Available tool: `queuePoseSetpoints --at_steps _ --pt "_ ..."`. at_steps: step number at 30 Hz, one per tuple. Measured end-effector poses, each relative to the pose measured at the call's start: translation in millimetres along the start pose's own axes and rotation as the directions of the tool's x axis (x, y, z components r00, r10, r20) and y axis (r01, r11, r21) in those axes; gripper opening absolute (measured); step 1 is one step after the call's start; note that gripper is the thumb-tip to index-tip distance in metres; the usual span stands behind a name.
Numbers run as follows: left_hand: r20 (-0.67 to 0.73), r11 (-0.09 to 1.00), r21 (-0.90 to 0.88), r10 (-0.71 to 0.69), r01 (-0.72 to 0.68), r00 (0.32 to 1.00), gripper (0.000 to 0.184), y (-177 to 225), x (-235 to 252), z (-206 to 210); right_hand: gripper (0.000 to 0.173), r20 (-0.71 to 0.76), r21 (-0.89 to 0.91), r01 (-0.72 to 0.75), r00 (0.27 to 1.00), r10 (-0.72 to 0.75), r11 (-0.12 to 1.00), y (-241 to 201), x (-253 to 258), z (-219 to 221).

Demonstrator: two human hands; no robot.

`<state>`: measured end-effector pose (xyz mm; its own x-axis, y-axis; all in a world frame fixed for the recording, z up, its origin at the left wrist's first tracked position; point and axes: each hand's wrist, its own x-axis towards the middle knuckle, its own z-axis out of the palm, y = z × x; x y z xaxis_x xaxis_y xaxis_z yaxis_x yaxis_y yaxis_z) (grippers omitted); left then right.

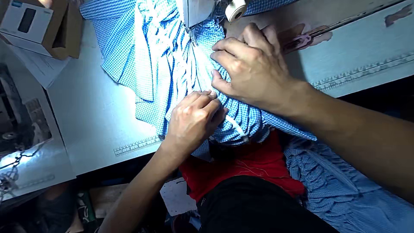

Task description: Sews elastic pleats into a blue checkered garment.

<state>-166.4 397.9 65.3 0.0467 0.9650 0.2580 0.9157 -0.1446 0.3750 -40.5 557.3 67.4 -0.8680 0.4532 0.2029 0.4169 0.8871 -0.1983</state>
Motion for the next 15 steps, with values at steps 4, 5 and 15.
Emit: queuePoseSetpoints --at_steps 4,5,15 --pt "0.005 1.000 -0.006 -0.004 0.004 1.000 0.020 0.5 0.5 -1.1 0.032 -0.024 -0.003 0.017 1.000 -0.018 1.000 -2.1 0.9 0.3" --pt "0.004 1.000 -0.008 -0.005 0.006 1.000 0.020 0.9 0.8 -1.2 0.030 -0.031 -0.007 0.021 0.999 -0.021 1.000 -2.4 1.3 1.1" --pt "-0.004 0.999 0.004 -0.046 0.046 0.999 0.024 4.5 3.1 0.3 0.029 -0.001 -0.001 0.028 1.000 -0.028 1.000 -2.8 1.9 0.9"
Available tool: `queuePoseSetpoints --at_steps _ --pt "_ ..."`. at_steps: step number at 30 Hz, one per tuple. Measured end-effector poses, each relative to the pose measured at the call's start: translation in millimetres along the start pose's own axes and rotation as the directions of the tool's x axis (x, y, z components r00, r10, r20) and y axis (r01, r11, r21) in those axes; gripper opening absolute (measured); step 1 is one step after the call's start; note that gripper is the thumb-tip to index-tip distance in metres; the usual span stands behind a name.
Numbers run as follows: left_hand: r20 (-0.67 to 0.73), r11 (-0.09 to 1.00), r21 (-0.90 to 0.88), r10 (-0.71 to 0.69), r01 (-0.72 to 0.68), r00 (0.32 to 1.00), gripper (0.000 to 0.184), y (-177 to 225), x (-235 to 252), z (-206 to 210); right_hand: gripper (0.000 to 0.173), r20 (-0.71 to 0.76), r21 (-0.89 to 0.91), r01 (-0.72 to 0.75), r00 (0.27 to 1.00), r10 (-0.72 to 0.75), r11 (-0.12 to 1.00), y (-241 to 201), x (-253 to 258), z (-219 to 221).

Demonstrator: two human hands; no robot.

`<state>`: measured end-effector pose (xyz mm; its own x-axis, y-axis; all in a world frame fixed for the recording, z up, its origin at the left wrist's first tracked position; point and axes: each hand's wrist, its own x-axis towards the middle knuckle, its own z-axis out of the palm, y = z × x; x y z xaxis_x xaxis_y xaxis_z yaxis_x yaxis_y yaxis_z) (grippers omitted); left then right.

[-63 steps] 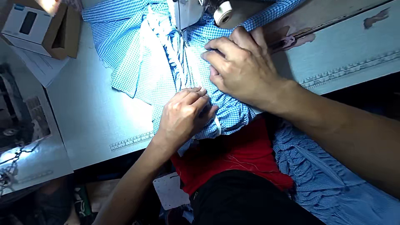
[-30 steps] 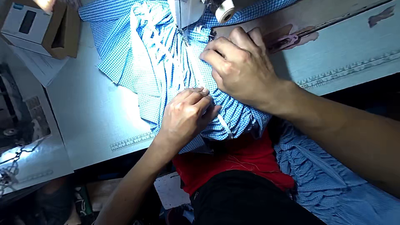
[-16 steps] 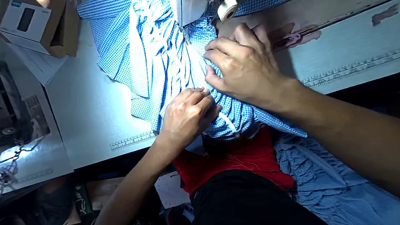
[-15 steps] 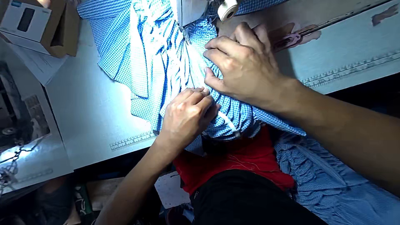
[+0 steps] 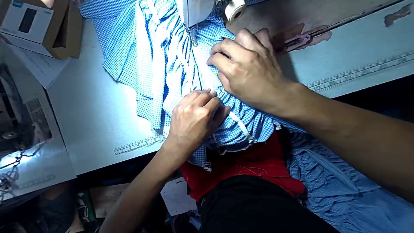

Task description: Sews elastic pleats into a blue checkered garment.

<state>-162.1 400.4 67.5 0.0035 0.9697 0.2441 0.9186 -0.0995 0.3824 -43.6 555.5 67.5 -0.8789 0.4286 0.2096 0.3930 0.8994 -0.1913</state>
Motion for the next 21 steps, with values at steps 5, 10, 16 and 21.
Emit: queuePoseSetpoints --at_steps 5,10,16,21 --pt "0.013 1.000 -0.017 0.010 -0.010 1.000 0.020 -1.5 1.9 -0.6 0.041 0.034 0.003 -0.051 0.998 0.051 0.999 0.6 2.2 -1.8" --pt "-0.008 1.000 -0.019 0.008 -0.008 1.000 0.024 0.5 2.5 -1.9 0.032 -0.028 0.026 0.015 1.000 -0.014 1.000 1.9 0.1 0.2" --pt "-0.030 1.000 0.014 0.013 -0.013 0.999 0.025 0.3 3.0 1.9 0.034 -0.003 0.015 -0.006 1.000 0.006 1.000 1.9 -1.9 -1.4" --pt "0.002 0.999 0.016 0.034 -0.034 0.999 0.020 -1.9 3.1 -0.7 0.032 0.016 0.029 -0.017 1.000 0.017 0.999 1.0 -0.7 -1.7"
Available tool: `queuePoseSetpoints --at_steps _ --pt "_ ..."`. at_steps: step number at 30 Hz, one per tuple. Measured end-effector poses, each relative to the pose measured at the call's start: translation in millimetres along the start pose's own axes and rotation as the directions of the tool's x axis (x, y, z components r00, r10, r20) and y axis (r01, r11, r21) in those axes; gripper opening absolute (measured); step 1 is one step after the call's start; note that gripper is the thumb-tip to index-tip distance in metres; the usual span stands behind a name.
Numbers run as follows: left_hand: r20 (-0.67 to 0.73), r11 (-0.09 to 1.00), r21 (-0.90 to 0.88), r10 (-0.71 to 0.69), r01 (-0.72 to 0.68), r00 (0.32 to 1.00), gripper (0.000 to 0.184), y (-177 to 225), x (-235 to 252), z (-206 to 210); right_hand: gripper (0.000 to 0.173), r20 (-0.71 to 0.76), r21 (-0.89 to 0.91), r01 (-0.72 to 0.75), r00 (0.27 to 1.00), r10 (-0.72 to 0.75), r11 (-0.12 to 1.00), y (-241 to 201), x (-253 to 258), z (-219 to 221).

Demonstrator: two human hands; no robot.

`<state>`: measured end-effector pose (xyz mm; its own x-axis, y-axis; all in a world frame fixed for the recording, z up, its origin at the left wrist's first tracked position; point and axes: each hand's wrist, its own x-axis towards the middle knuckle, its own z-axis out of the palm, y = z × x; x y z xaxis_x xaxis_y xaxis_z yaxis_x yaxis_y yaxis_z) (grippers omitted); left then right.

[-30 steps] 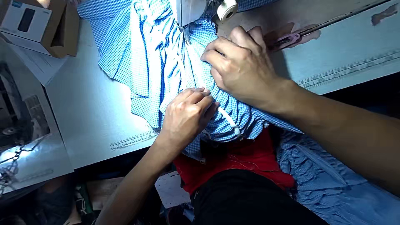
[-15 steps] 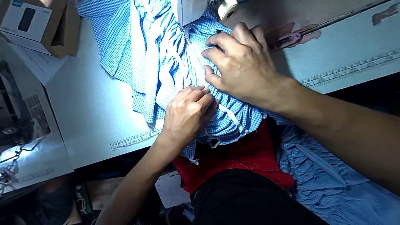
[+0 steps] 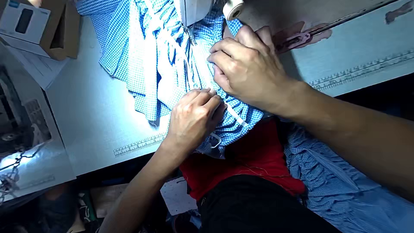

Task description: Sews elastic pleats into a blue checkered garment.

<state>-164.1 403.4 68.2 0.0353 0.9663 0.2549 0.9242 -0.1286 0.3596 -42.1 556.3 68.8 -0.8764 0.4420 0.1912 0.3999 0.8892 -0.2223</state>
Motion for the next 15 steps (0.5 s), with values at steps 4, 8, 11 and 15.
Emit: queuePoseSetpoints --at_steps 4,8,11,15 --pt "0.047 0.998 0.053 0.024 -0.026 0.999 0.021 -2.0 1.1 -2.6 0.039 0.029 -0.018 -0.032 0.999 0.032 0.999 1.3 1.1 -0.5" --pt "0.063 0.996 0.042 0.081 -0.084 0.995 0.026 -16.4 4.8 -3.7 0.039 0.048 -0.035 -0.074 0.996 0.076 0.997 1.8 9.6 1.0" --pt "0.079 0.994 0.007 0.110 -0.111 0.991 0.029 -32.8 8.2 -6.0 0.039 0.021 -0.058 -0.081 0.996 0.082 0.995 7.7 20.5 5.1" --pt "0.062 0.996 0.021 0.090 -0.091 0.994 0.033 -36.7 6.5 -3.5 0.027 -0.037 -0.105 -0.019 0.999 0.016 0.994 -9.5 9.6 -2.9"
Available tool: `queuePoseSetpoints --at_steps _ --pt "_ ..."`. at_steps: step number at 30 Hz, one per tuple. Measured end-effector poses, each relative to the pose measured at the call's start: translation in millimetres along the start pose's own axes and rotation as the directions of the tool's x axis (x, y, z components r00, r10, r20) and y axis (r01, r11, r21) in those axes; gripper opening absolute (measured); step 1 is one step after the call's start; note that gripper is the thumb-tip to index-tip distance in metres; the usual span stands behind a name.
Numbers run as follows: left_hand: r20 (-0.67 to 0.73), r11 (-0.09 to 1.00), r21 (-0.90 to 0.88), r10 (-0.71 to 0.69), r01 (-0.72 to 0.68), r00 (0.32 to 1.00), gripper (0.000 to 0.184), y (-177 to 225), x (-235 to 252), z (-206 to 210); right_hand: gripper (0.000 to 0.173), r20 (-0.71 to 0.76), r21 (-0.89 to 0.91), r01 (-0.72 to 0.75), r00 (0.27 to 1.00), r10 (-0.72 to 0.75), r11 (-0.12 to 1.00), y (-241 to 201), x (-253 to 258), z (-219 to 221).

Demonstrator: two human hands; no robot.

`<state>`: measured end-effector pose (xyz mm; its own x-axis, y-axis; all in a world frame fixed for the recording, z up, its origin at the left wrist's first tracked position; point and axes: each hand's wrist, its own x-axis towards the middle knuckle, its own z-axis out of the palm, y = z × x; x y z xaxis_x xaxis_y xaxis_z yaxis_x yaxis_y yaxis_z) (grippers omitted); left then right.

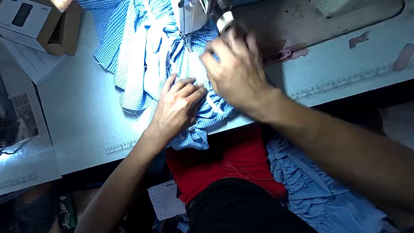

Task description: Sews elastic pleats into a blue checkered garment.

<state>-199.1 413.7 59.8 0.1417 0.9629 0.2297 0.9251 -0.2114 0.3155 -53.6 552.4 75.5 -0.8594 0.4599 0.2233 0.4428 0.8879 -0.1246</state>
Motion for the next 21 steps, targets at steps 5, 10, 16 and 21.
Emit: queuePoseSetpoints --at_steps 5,10,16,21 --pt "0.039 0.986 -0.078 0.150 -0.147 0.988 0.046 -80.9 -20.1 -15.0 0.032 -0.006 0.010 -0.034 0.999 0.034 0.999 -4.7 -29.1 6.8" --pt "-0.014 0.976 0.200 -0.080 0.081 0.997 0.040 -88.2 -8.8 -80.7 0.033 -0.002 0.018 -0.056 0.998 0.056 0.998 -3.9 -24.5 6.0" --pt "-0.166 0.989 -0.136 0.039 -0.062 0.985 0.028 -9.5 1.6 19.5 0.033 -0.013 0.111 -0.043 0.999 0.044 0.993 -0.6 -27.7 5.8" --pt "-0.177 0.976 -0.185 0.083 -0.116 0.981 0.022 28.5 -31.1 16.5 0.034 0.019 0.084 -0.023 1.000 0.022 0.996 6.9 -18.3 5.8"
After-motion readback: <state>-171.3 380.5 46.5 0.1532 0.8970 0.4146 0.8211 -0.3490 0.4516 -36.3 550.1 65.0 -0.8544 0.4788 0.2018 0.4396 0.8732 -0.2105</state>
